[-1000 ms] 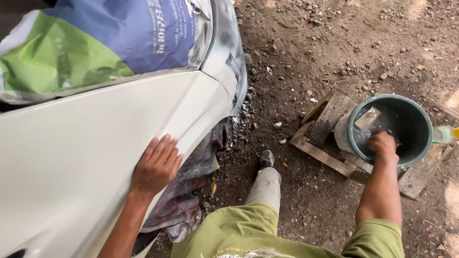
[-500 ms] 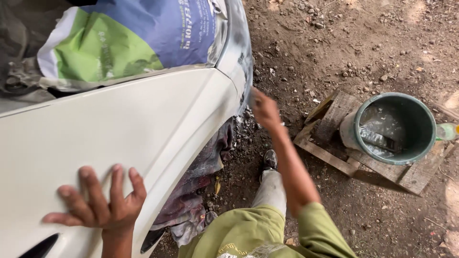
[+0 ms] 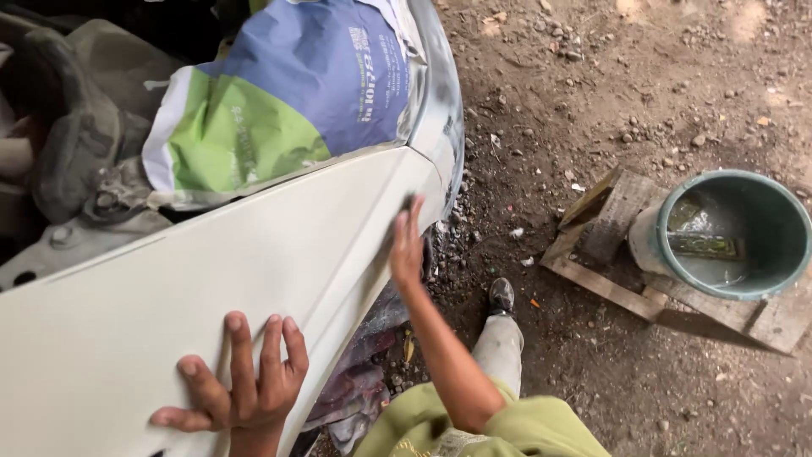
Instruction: The recorder uses a sanding block and water from a bucket to sand the exterior body panel of a white car.
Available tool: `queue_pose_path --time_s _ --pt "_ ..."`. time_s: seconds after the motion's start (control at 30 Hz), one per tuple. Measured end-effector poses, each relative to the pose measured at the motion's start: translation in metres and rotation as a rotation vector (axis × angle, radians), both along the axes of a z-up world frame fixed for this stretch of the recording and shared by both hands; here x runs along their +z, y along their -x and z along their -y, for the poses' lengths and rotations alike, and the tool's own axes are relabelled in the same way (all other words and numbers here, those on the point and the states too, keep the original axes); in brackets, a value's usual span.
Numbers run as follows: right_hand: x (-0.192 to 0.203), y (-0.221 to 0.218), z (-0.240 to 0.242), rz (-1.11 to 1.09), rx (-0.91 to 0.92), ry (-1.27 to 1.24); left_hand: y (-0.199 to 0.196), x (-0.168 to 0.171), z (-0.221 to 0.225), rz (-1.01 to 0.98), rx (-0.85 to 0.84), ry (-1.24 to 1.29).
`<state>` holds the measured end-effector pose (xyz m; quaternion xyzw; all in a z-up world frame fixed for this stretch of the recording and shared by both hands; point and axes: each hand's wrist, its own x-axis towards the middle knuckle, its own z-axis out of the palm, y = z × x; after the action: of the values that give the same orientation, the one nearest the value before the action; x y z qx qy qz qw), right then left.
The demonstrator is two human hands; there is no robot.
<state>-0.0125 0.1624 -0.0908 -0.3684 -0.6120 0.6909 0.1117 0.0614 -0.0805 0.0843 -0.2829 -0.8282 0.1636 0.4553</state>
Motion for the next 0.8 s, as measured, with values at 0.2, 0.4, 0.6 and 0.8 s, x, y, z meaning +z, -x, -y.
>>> queue_pose_path --time_s 0.2,0.4,0.6,0.8 --pt "-0.052 0.036 -0.055 0.063 0.001 0.061 0.003 -0.002 0.004 -0.003 -0.019 0.012" --pt "-0.053 0.020 -0.021 -0.177 0.005 -0.144 0.000 0.016 0.001 0.015 0.057 0.136" --pt "-0.104 0.038 -0.058 -0.018 -0.039 0.059 0.001 0.011 -0.001 0.014 0.033 0.067" --pt "-0.106 0.058 -0.055 0.127 -0.196 0.007 0.001 0.007 -0.002 0.003 0.047 0.067"
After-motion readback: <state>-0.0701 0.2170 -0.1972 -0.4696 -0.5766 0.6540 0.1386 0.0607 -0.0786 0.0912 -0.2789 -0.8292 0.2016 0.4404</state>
